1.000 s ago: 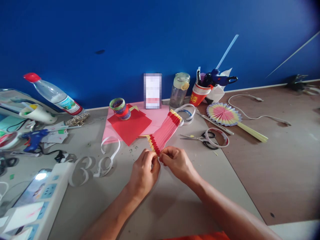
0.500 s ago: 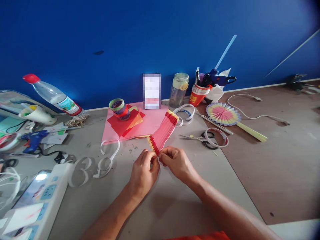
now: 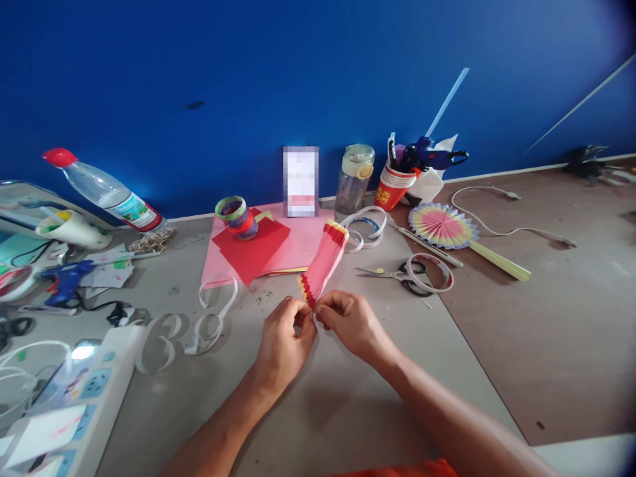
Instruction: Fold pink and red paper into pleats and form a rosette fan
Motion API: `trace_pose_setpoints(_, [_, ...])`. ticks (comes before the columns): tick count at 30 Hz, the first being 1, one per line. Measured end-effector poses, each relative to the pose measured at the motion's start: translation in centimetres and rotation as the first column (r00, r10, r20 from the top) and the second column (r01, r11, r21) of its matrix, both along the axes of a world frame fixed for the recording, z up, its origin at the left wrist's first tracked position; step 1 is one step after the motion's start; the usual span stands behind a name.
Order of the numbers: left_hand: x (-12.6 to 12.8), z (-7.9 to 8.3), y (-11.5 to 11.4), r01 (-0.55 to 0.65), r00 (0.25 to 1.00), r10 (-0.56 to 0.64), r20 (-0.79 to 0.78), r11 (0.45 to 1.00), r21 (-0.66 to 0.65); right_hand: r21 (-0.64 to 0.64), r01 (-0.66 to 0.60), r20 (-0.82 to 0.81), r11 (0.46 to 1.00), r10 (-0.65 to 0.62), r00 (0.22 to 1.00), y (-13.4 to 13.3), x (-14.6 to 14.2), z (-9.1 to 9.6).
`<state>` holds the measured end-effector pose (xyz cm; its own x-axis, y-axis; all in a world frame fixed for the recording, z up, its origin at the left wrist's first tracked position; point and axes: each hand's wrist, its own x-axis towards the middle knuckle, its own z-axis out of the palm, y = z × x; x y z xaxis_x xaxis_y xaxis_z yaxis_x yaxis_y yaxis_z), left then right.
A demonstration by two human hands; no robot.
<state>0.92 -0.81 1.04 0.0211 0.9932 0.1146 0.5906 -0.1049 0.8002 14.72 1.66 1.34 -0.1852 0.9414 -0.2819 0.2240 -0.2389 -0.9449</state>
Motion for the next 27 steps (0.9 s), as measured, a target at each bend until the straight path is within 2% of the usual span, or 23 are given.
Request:
trace_pose_setpoints(7, [0.10, -0.14, -0.11, -0.007, 1.000, 0.007, -0.014, 1.000, -0.023, 0.130, 0.003, 0.123, 0.992, -0.019, 0.992, -0.22, -0.26, 0.39])
trace_pose_setpoints(11, [0.12, -0.11, -0.22, -0.013, 1.000, 0.013, 0.001, 0.998, -0.059, 0.128, -0.007, 0.105, 0.992, -0.006, 0.994, -0.25, -0.28, 0.41])
trace_pose_setpoints(18, [-0.07, -0.62, -0.07, -0.030, 0.999, 0.029, -0.023, 0.998, -0.049, 0.109, -0.024, 0.111, 0.994, 0.012, 0.994, -0.21, -0.09, 0.23])
trace_pose_setpoints(27, [0.18, -0.48, -0.20, -0.029, 0.999, 0.028, -0.022, 0.999, -0.034, 0.162, -0.006, 0.151, 0.987, -0.019, 0.988, -0.30, -0.36, 0.31])
